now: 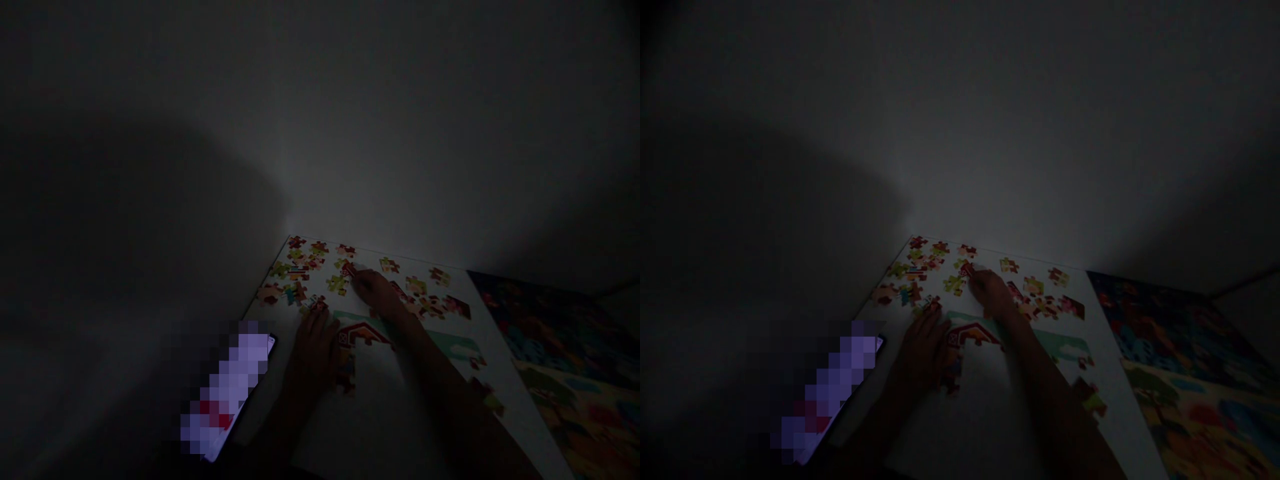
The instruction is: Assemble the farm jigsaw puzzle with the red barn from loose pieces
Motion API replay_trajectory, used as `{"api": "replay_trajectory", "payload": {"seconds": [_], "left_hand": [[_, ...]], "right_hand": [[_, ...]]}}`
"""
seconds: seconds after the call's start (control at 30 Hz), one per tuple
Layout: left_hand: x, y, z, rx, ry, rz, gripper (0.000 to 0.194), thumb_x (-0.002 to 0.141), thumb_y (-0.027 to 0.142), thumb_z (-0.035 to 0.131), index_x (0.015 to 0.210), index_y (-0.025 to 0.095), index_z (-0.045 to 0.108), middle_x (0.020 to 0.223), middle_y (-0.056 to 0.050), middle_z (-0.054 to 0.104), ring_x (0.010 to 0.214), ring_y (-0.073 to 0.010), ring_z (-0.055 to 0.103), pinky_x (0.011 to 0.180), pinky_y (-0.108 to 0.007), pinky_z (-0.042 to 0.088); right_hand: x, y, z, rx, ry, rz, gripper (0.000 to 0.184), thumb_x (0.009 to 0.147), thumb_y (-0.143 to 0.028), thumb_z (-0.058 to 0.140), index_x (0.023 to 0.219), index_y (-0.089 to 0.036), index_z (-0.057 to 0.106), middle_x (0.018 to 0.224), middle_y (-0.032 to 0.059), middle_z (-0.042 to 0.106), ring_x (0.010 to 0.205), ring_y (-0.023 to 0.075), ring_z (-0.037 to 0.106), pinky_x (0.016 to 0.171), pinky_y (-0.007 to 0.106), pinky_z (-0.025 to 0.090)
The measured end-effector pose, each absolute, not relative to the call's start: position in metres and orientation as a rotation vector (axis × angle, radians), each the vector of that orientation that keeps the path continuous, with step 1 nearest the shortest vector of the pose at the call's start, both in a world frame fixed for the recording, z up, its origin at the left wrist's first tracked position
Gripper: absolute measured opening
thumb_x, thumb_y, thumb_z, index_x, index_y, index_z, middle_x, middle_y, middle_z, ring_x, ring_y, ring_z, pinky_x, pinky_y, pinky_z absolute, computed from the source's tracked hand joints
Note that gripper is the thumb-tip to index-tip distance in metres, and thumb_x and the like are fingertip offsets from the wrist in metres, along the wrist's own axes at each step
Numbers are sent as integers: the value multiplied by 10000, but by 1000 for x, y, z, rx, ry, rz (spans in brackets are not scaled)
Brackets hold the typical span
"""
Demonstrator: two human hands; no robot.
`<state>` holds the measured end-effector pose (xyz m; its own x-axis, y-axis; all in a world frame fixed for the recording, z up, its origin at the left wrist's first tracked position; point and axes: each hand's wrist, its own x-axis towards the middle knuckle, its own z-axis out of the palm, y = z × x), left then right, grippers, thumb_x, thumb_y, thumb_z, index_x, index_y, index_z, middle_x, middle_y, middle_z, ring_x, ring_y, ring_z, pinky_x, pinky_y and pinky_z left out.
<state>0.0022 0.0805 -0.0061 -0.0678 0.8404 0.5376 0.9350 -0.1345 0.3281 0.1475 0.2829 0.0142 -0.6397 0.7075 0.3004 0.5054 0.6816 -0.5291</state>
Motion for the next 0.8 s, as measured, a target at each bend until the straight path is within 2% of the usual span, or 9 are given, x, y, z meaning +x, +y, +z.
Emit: {"api": "replay_trajectory", "payload": {"seconds": [0.37, 0.67, 0.8], "left_hand": [[2, 80, -11, -2097, -1905, -1063, 310, 938, 170, 444, 1160, 142, 659, 1386, -165, 586, 1407, -307, 425, 1091, -540, 475], [1, 82, -7, -2158, -1908, -1094, 297, 928, 165, 457, 1144, 147, 661, 1361, -149, 607, 1397, -297, 445, 1106, -536, 471], [1, 81, -5, -2165, -1928, -1103, 279, 933, 163, 469, 1130, 162, 667, 1362, -136, 611, 1395, -285, 452, 1109, -529, 469]], "right_hand": [[150, 280, 24, -947, -2463, 616, 249, 938, -308, 489, 938, -201, 713, 1034, 87, 722, 980, 218, 646, 908, 320, 481], [157, 285, 30, -1076, -2385, 690, 240, 897, -326, 549, 993, -210, 735, 1186, 96, 704, 1069, 243, 671, 944, 371, 520], [176, 295, 43, -1159, -2306, 615, 241, 876, -324, 571, 1008, -210, 738, 1198, 105, 709, 1109, 255, 663, 992, 405, 504]]}}
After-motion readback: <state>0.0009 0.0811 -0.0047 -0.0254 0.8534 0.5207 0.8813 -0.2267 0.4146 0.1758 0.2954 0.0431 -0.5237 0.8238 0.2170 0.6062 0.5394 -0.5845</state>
